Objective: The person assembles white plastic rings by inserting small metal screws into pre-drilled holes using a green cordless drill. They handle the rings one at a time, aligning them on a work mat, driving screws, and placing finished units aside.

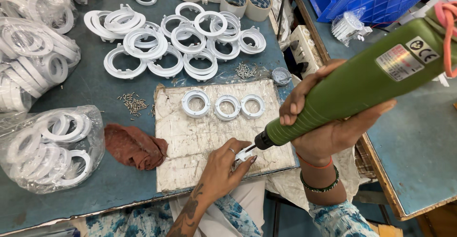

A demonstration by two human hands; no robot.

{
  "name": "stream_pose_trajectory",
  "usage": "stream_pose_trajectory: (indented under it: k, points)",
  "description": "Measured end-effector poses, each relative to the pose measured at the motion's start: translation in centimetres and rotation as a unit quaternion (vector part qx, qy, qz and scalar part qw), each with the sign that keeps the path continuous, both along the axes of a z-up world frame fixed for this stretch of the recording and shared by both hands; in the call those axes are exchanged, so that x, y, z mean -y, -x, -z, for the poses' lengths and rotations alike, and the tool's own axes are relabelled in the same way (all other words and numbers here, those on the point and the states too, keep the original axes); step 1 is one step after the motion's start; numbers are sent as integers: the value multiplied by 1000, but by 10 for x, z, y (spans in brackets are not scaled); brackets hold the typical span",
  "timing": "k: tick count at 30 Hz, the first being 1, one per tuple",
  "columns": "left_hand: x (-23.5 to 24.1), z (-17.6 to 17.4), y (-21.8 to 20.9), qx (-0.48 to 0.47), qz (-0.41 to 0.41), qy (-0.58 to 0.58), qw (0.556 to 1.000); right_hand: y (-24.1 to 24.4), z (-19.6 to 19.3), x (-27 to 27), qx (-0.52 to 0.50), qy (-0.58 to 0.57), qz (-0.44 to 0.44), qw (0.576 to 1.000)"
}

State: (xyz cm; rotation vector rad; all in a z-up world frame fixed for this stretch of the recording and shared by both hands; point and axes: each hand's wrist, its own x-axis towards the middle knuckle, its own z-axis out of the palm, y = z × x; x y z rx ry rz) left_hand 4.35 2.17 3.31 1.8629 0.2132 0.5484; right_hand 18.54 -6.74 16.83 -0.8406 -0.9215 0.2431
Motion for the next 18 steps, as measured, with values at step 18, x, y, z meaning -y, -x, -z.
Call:
stream_pose_trajectory:
  k: [18]
  points:
    - [-3, 8, 2, 21, 8, 6, 1000, -18, 8, 36, 34, -18, 65, 997]
